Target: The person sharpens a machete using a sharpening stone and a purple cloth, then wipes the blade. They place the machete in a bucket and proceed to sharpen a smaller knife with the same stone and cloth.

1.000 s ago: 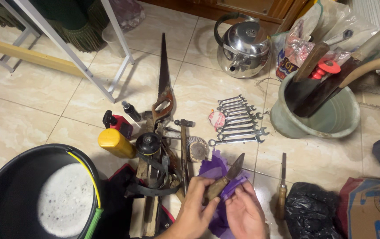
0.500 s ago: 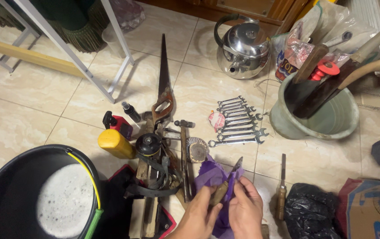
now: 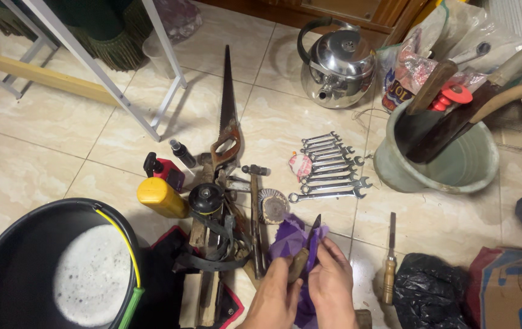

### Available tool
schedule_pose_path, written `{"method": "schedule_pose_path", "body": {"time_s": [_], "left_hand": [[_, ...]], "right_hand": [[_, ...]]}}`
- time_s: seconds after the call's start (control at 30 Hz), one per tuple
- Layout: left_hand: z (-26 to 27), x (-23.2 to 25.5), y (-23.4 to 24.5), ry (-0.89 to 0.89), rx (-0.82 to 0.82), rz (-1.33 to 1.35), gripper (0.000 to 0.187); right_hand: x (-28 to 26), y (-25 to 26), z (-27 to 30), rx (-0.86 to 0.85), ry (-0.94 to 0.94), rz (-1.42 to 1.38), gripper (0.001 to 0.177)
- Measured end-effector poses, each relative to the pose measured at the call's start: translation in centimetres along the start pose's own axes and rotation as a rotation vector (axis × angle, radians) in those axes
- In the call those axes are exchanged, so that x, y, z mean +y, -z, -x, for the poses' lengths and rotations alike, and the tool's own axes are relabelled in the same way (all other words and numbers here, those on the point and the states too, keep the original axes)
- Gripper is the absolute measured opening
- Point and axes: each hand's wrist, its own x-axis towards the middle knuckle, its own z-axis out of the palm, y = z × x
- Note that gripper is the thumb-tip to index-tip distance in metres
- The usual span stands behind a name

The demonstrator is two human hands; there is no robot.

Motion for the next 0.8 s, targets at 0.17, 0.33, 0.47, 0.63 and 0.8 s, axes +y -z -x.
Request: {"method": "schedule_pose_path", "body": {"time_s": [0.17,0.33,0.47,0.63,0.8], "left_hand": [[0.5,0.4,0.3,0.033,-0.014,-0.031,0.040],[1.3,-0.1,0.8,0.111,0.012,0.024,0.042],[0.3,-0.9,0.8,0.130,0.008,0.306,0.033],[-0.7,-1.9,0.6,0.235,-0.078,0.577,0.032],[-0.9,-2.5,0.4,0.475,-0.256,1.028,0.026]], "right_hand": [[-1.2,-0.7,-2.0,0.075,0.030,0.038,0.023],[-7.4,-1.3,-4.2,-0.022,-0.010,0.109,0.024],[-8.7,-1.5,-2.9,-0.091,-0.021,0.083,0.026],[-6.9,-1.3,-0.8,-0.187,-0.083,-0.006,0.027],[-5.2,-1.6,1.3,-0.268,-0.085,-0.057,0.023]]}}
